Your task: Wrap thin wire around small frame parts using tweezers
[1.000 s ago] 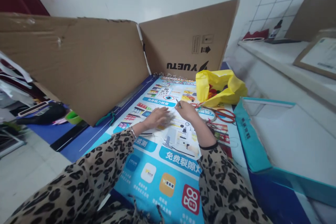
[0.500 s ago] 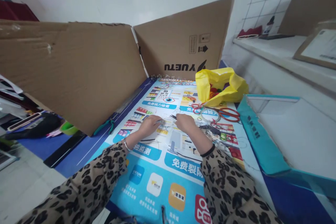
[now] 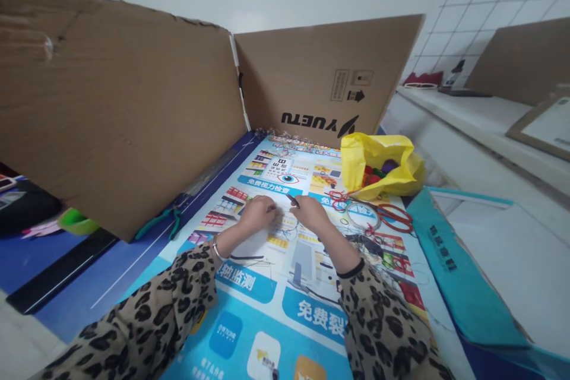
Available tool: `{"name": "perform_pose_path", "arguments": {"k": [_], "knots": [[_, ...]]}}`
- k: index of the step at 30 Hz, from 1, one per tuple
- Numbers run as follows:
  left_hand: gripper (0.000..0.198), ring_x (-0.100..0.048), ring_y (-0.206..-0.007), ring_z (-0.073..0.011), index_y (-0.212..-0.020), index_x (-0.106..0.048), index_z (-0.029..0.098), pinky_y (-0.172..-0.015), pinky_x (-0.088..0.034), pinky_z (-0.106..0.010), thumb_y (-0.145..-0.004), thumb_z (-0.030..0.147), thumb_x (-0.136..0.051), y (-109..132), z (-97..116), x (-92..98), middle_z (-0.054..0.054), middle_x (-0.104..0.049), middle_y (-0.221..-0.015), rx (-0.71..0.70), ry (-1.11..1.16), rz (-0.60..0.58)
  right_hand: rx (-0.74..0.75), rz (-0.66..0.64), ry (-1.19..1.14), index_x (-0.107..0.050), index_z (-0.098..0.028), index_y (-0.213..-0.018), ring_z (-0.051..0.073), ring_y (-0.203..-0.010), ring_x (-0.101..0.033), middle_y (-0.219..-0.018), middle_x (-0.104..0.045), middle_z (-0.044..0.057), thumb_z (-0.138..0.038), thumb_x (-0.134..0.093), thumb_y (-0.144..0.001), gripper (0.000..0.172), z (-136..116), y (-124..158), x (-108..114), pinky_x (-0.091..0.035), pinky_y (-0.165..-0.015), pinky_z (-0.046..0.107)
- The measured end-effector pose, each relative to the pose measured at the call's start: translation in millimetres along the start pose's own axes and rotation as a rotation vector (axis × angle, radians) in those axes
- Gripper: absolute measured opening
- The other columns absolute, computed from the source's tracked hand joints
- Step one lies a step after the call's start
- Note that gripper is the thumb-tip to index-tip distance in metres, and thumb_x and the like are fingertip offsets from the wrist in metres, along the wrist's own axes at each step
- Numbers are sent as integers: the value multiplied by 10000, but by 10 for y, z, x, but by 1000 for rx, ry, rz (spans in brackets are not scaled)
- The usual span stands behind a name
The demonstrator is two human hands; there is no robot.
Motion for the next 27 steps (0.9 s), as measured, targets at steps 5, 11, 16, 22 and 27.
{"name": "perform_pose_path", "arguments": {"k": [5, 11, 16, 22, 27], "knots": [[131, -520, -897, -207, -761, -615, 181, -762, -384, -329, -753, 290, -542, -97, 28, -81, -48, -625, -865, 41, 6, 13, -7, -10, 43, -603, -193, -922, 156, -810, -588, -905, -655, 42, -321, -487, -785, 220, -130, -223, -142, -351, -619, 218], [91, -503, -898, -203, -760, -596, 180, -767, -381, -326, -751, 228, -519, -101, 65, -128, -47, -608, -855, 44, 9, 22, -14, 10, 144, -598, -178, -884, 199, -849, -584, -948, -646, 95, -289, -406, -827, 230, -178, -253, -239, -352, -650, 268], [105, -494, -908, -216, -763, -584, 164, -760, -381, -342, -764, 193, -483, -74, 124, -126, -69, -599, -870, 16, -21, 38, -18, 4, 191, -594, -177, -887, 216, -850, -591, -944, -646, 103, -288, -420, -817, 218, -185, -241, -264, -360, -663, 285], [122, -503, -902, -222, -771, -585, 153, -747, -389, -347, -771, 180, -466, -62, 173, -87, -79, -608, -878, -23, -54, 75, -37, 22, 222, -594, -159, -867, 220, -837, -599, -920, -647, 123, -259, -410, -820, 215, -207, -236, -276, -366, -672, 290], [135, -520, -914, -201, -798, -590, 180, -799, -392, -334, -794, 231, -465, -112, -18, 207, -48, -619, -898, 6, -1, 121, -94, 66, 193, -594, -160, -872, 216, -822, -600, -922, -650, 122, -293, -401, -836, 238, -165, -204, -187, -370, -657, 285]]}}
Point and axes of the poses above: each hand's wrist, its own y-axis away from the middle knuckle, its own x-axis out of the back of the hand, z = x × y, the point moved 10 cm from there along -y, towards the middle knuckle
